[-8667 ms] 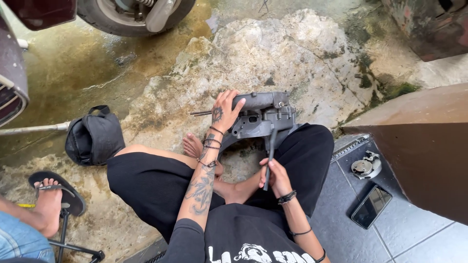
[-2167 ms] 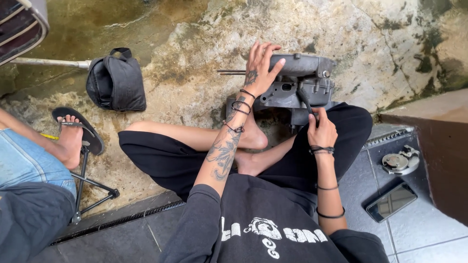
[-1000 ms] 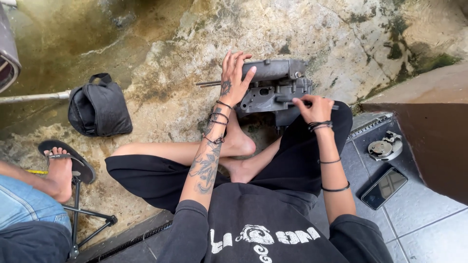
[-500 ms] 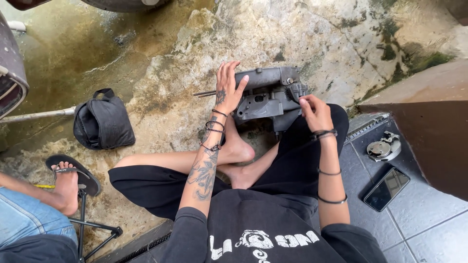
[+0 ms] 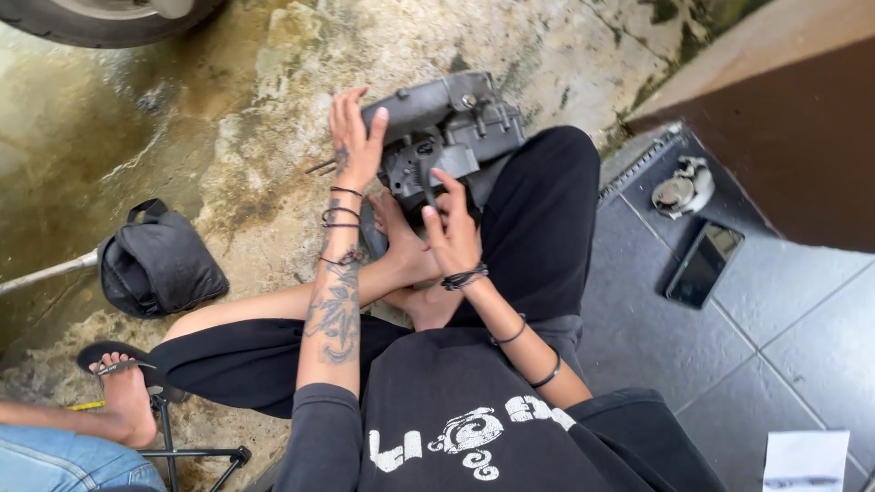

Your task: The person sits on the floor and cleans a grey mechanical part using a small brush. They scrub various surfaces of the component, including crevices and edges, while holding it in their lap.

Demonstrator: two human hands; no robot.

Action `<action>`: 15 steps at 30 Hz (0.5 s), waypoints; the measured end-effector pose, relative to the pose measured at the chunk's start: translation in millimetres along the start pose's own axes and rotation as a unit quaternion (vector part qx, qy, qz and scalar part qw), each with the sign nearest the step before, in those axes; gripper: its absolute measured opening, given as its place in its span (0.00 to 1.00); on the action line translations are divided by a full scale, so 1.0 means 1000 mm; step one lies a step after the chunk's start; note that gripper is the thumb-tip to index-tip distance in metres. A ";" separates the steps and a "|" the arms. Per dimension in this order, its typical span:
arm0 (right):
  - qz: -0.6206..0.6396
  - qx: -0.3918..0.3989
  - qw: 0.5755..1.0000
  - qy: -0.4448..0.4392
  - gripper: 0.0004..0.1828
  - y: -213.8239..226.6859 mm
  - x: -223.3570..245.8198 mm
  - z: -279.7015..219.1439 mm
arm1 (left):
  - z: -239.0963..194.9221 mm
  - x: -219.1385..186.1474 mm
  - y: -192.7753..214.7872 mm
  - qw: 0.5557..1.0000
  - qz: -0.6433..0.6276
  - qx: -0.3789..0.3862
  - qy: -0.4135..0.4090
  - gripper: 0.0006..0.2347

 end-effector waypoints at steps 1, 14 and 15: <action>0.000 -0.007 1.000 -0.004 0.29 0.001 -0.001 -0.005 | 0.000 -0.002 0.000 1.000 -0.003 0.006 -0.003 0.24; 0.031 -0.067 0.997 0.016 0.24 0.046 -0.007 -0.002 | 0.013 0.028 -0.004 0.970 0.077 0.070 0.220 0.21; 0.031 -0.065 0.997 0.016 0.24 0.047 -0.009 0.003 | 0.014 0.027 -0.005 0.965 0.097 0.072 0.234 0.21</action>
Point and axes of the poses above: each hand's wrist, its own z-axis towards the middle knuckle, its own y-axis out of the back of the hand, x = y × z, the point moved 6 cm from there along z, towards the middle knuckle, and after that the axes turned 1 degree about -z, right-handed, at the moved point
